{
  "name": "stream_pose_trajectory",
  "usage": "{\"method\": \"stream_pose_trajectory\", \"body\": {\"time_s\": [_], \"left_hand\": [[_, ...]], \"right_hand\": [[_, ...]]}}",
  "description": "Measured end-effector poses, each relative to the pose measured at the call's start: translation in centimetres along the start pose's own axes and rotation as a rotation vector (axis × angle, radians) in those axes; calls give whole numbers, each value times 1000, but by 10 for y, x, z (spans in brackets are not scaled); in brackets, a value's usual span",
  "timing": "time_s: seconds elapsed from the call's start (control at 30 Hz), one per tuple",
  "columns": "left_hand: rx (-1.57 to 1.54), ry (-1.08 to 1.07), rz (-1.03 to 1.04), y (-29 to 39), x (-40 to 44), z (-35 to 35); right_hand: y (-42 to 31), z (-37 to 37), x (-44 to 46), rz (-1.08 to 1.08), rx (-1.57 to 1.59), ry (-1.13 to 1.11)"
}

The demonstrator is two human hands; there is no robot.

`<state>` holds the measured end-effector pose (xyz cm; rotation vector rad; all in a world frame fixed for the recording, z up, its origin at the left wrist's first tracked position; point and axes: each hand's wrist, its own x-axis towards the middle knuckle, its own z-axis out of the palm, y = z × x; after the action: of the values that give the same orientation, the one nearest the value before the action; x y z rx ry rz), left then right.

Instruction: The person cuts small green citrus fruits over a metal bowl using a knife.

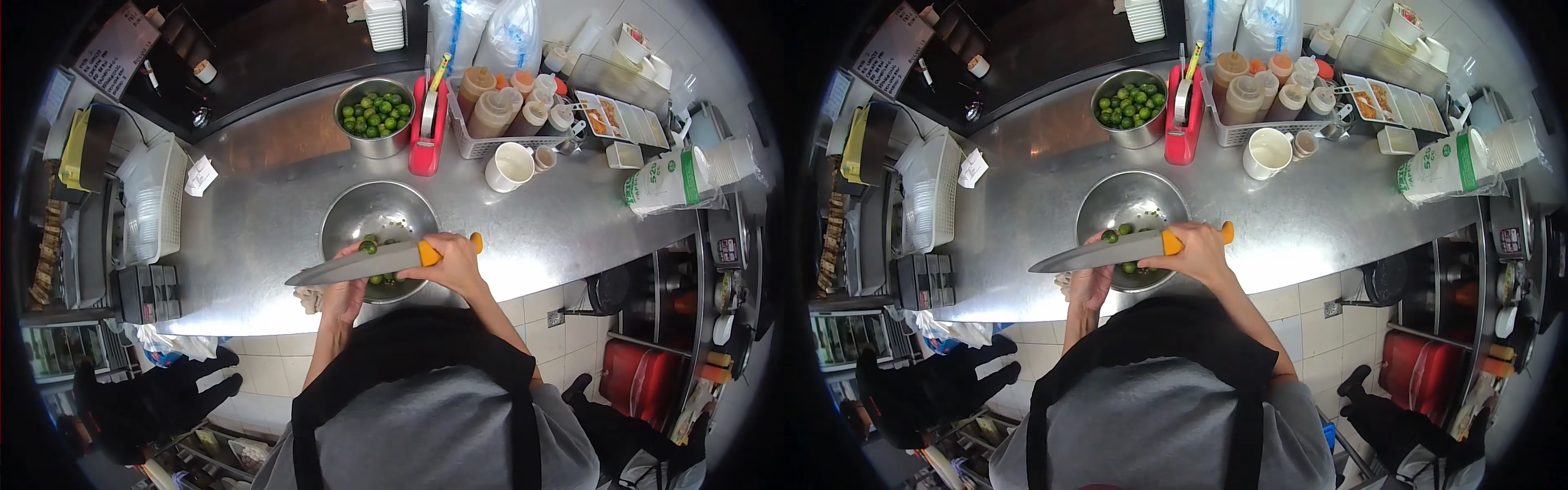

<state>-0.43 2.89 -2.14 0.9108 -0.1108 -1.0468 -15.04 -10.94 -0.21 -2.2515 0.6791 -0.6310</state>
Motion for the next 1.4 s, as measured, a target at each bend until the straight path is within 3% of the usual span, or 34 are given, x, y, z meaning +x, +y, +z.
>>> {"method": "stream_pose_trajectory", "body": {"time_s": [0.17, 0.3, 0.4, 0.5, 0.57, 0.7, 0.8, 0.83, 0.97, 1.07, 1.3, 1.4], "left_hand": [[25, -91, -96, -3, 0, -1], [-35, -30, -120, -2, 1, -6], [59, -114, -194, 14, 12, -1], [416, -44, -18, 30, 64, 15], [273, -65, 108, 44, 104, 40], [212, -102, 210, 53, 154, 61], [597, -186, 256, 50, 130, 64], [808, -239, 385, 41, 130, 51], [1705, -269, 559, 36, 90, 2], [1986, -320, 231, 33, 50, -11], [1911, -259, 255, 8, 31, -27], [1838, -86, 307, 4, 28, -31]], "right_hand": [[-9, 7, 4, -138, -38, 7], [5, 0, 4, -58, 15, 35], [5, -6, 0, 23, 29, 19], [0, -8, -4, 219, 127, -54], [0, -2, -4, 348, 267, -66], [10, 1, -10, 351, 301, -40], [14, 1, -12, 400, 393, 6], [18, 2, -12, 412, 395, -31], [7, -1, -13, 502, 624, -76], [13, 7, -14, 520, 567, -112], [5, 10, -10, 460, 511, -156], [7, 10, -10, 445, 470, -149]]}}
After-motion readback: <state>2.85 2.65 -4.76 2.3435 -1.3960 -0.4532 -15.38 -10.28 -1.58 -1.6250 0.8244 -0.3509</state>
